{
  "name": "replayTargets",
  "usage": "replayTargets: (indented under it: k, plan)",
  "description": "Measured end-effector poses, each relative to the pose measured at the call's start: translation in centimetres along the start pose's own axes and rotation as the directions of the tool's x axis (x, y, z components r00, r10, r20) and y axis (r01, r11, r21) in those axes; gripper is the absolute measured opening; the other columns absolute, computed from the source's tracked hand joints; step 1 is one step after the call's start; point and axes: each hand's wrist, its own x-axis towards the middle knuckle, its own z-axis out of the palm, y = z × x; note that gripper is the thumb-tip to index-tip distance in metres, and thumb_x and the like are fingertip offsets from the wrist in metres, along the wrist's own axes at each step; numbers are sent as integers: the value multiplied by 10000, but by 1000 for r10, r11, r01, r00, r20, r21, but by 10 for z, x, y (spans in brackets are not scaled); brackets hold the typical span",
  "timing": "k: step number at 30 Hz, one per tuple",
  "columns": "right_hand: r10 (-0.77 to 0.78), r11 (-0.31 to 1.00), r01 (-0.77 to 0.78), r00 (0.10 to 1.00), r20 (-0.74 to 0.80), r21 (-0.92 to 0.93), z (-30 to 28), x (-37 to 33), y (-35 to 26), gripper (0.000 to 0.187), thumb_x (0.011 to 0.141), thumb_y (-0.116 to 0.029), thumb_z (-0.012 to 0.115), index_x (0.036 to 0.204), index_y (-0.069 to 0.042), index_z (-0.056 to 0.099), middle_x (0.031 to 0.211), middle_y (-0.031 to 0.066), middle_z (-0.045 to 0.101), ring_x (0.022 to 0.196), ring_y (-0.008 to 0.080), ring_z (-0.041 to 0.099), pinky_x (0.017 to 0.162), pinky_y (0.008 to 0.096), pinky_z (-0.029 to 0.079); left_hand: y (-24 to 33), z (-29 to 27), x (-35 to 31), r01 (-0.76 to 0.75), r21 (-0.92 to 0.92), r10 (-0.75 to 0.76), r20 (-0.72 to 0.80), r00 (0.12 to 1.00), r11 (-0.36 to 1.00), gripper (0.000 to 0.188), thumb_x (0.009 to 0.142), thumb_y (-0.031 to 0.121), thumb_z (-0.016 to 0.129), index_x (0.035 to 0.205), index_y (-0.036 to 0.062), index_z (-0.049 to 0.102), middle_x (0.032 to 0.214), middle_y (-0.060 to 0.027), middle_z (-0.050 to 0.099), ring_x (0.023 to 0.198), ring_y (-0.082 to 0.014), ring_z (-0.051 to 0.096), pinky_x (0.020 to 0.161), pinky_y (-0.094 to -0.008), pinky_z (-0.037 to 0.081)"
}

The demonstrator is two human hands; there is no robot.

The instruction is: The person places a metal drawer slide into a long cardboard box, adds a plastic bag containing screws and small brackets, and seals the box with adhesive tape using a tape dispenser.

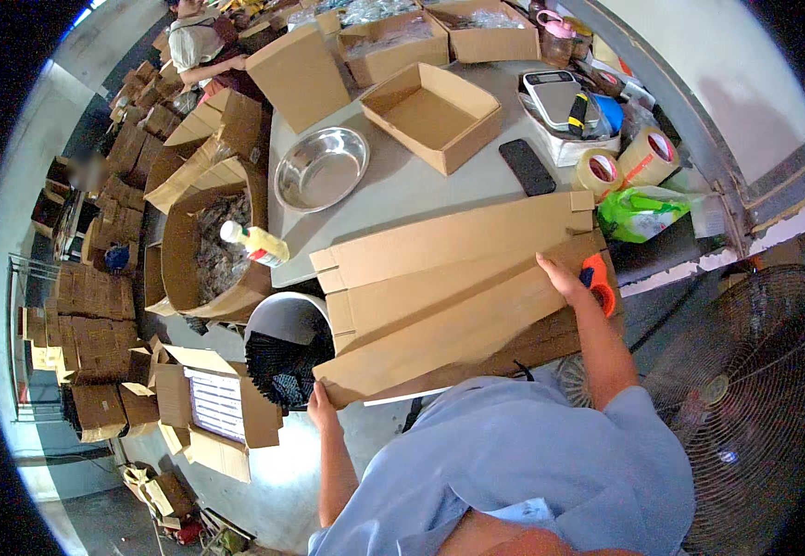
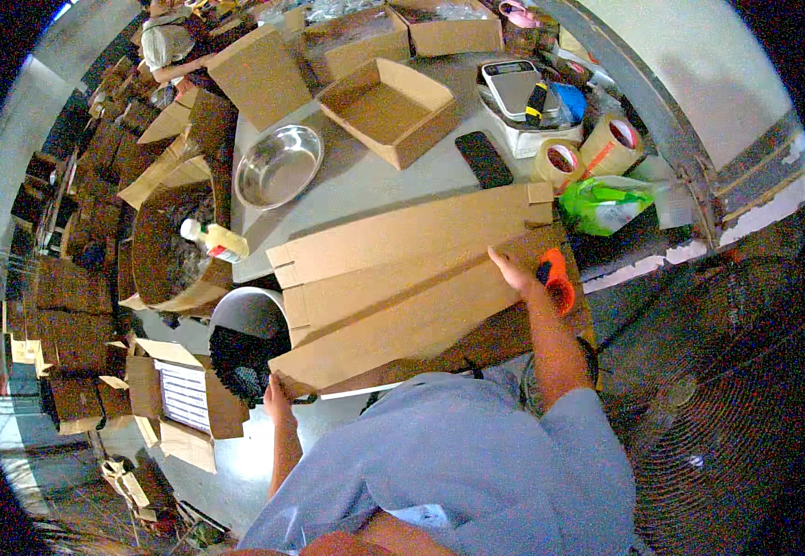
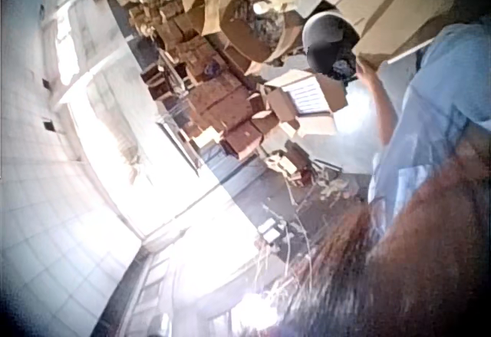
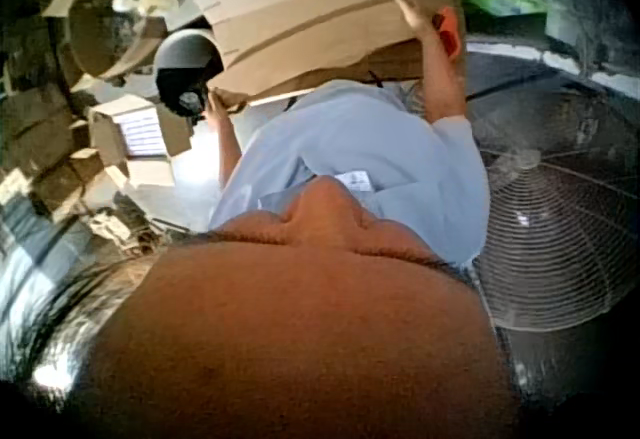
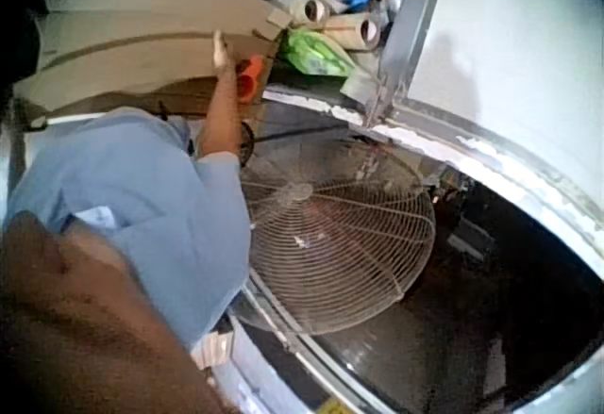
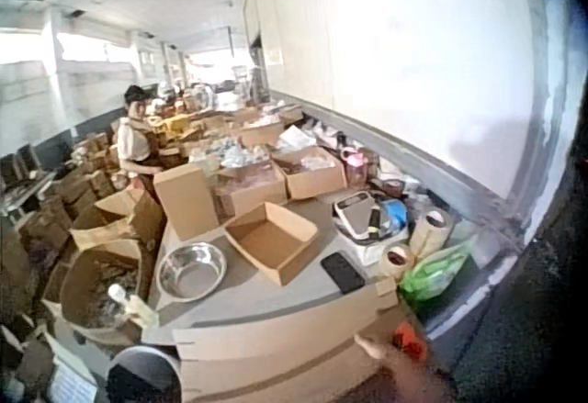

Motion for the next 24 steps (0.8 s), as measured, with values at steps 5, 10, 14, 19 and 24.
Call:
replayTargets:
  k: [5,10,14,19,24]
  plan:
    - [181,921,-227,969,168,316,-1,-42,-23,705,837,-558,499,1349,-86,389,1353,85,420,1212,215,408,1007,352,314,36,14,-14,232,-259,-195,162,967,938,451,921,433,445,1282,166,393,1183,-69,484,1049,-235,496,800,-393,450]
    - [115,965,-115,993,13,236,-5,-89,16,625,842,-490,544,1323,-106,432,1319,58,457,1183,189,435,1002,350,330,60,-45,0,259,-288,-104,461,881,922,443,904,361,506,1240,72,492,1195,-53,532,1091,-204,509,894,-363,421]
    - [311,782,-285,949,48,554,41,-157,41,465,850,-379,590,1213,-92,543,1197,21,558,1051,145,537,932,310,410,167,-42,-31,248,-247,-68,567,821,937,482,835,314,573,1226,48,482,1204,-104,526,1105,-259,509,891,-405,435]
    - [312,475,-329,930,193,817,112,-255,84,562,817,-509,563,1195,-93,549,1157,41,592,1025,197,572,900,389,441,193,8,-32,131,-84,-33,709,704,988,494,827,296,582,1237,46,467,1207,-106,522,1110,-262,507,895,-403,436]
    - [215,672,-40,966,-144,739,160,-331,189,636,796,-566,548,1260,-134,501,1283,64,506,1216,228,434,991,448,346,177,63,-67,65,99,-119,866,486,993,508,819,279,591,1248,45,452,1210,-108,519,1114,-264,505,898,-401,437]
